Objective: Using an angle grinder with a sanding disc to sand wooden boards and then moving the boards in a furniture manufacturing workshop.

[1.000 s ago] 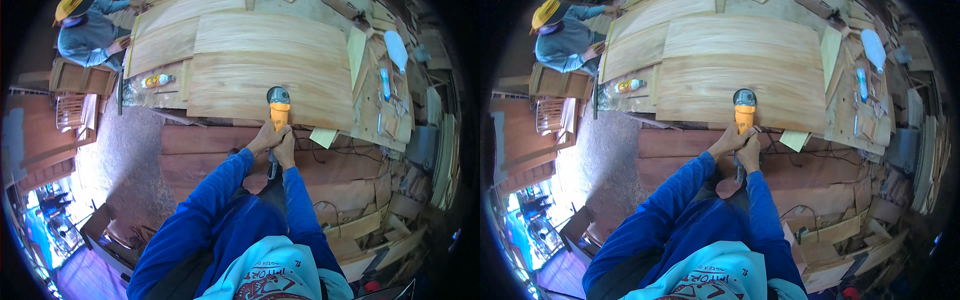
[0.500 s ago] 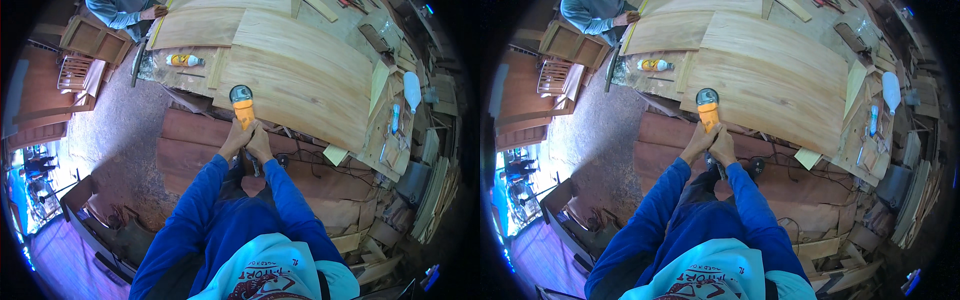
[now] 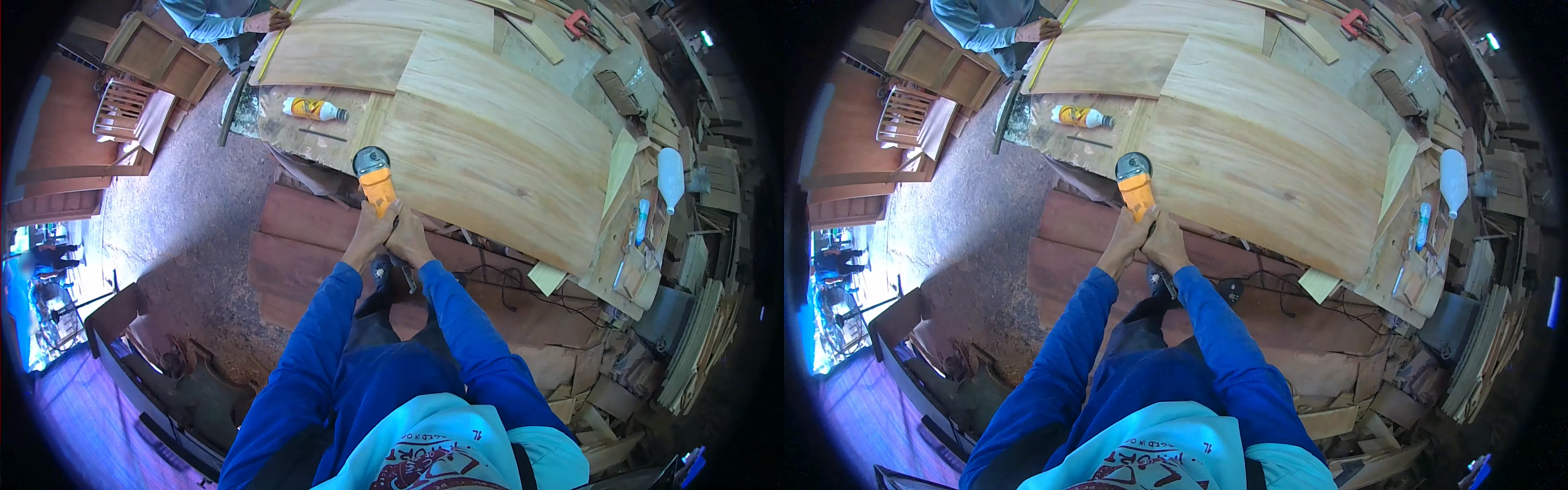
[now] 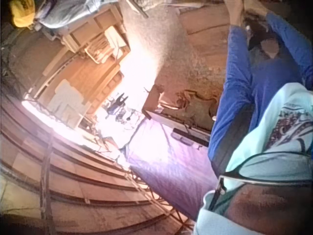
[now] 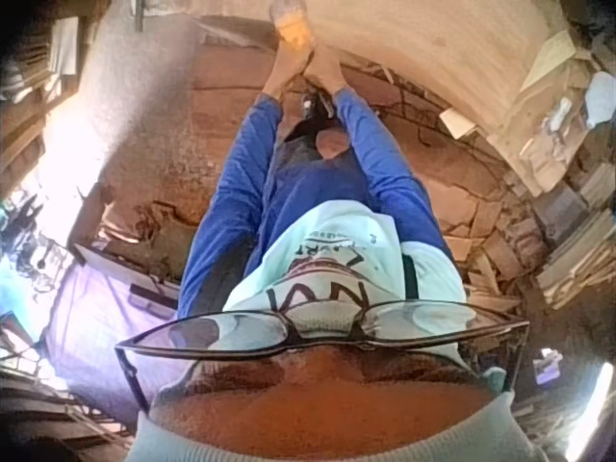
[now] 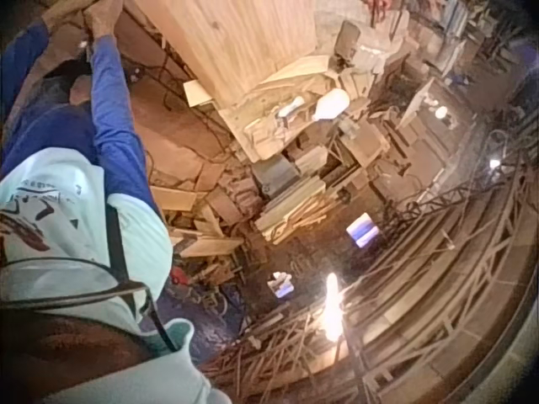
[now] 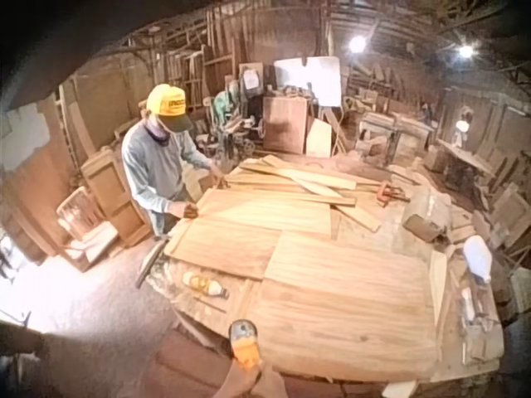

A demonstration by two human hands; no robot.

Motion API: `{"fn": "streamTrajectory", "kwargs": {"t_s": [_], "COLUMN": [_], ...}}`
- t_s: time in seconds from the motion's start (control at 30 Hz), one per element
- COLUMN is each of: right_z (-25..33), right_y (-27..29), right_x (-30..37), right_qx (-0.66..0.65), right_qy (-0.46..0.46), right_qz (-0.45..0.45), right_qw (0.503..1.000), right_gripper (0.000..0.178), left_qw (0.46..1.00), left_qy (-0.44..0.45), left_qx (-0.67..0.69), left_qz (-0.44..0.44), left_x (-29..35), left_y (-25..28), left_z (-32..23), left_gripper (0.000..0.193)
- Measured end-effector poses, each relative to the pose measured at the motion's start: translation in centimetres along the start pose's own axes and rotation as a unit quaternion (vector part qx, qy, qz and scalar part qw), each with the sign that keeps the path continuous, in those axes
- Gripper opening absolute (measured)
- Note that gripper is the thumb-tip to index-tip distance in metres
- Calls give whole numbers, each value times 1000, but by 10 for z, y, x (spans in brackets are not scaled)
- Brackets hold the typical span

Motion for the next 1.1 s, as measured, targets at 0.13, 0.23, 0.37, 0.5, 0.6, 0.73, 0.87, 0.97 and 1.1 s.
{"fn": "streamTrajectory", "kwargs": {"t_s": [0.13,0.23,0.37,0.5,0.6,0.73,0.87,0.97,1.1], "right_z": [13,15,23,24,-1,-50,-80,-75,-59], "right_y": [4,22,43,61,86,110,136,141,139], "right_x": [-37,-66,-100,-123,-121,-115,-107,-99,-109], "right_qx": [5,-6,-35,-57,-66,-80,-119,-124,-97], "right_qy": [-19,-43,-59,-80,-105,-107,-133,-136,-114], "right_qz": [-13,1,-24,-47,-67,-119,-116,-122,-114], "right_qw": [1000,999,997,994,990,984,977,975,982], "right_gripper": [49,49,48,50,53,54,56,55,54], "left_qw": [995,998,995,990,987,978,968,963,974], "left_qy": [-92,-30,-51,-69,-43,-40,-74,-46,-59], "left_qx": [29,12,10,-69,-79,-60,-101,-84,-100], "left_qz": [22,59,83,105,131,198,219,254,194], "left_x": [-47,-69,-107,-149,-139,-123,-117,-120,-125], "left_y": [-2,-19,-41,-60,-97,-145,-184,-189,-179], "left_z": [-5,-38,-51,-53,-55,-54,-43,-35,-44], "left_gripper": [44,44,45,50,49,45,44,81,47]}}
Point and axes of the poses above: each hand's wrist, its own x-axis away from the middle knuckle, its own y-axis out of the back of the hand, z = x × y, the point moved 2 cm from there along -x, towards the middle knuckle, and after that the axes turned 12 degrees about -y, right-handed, at the moved point
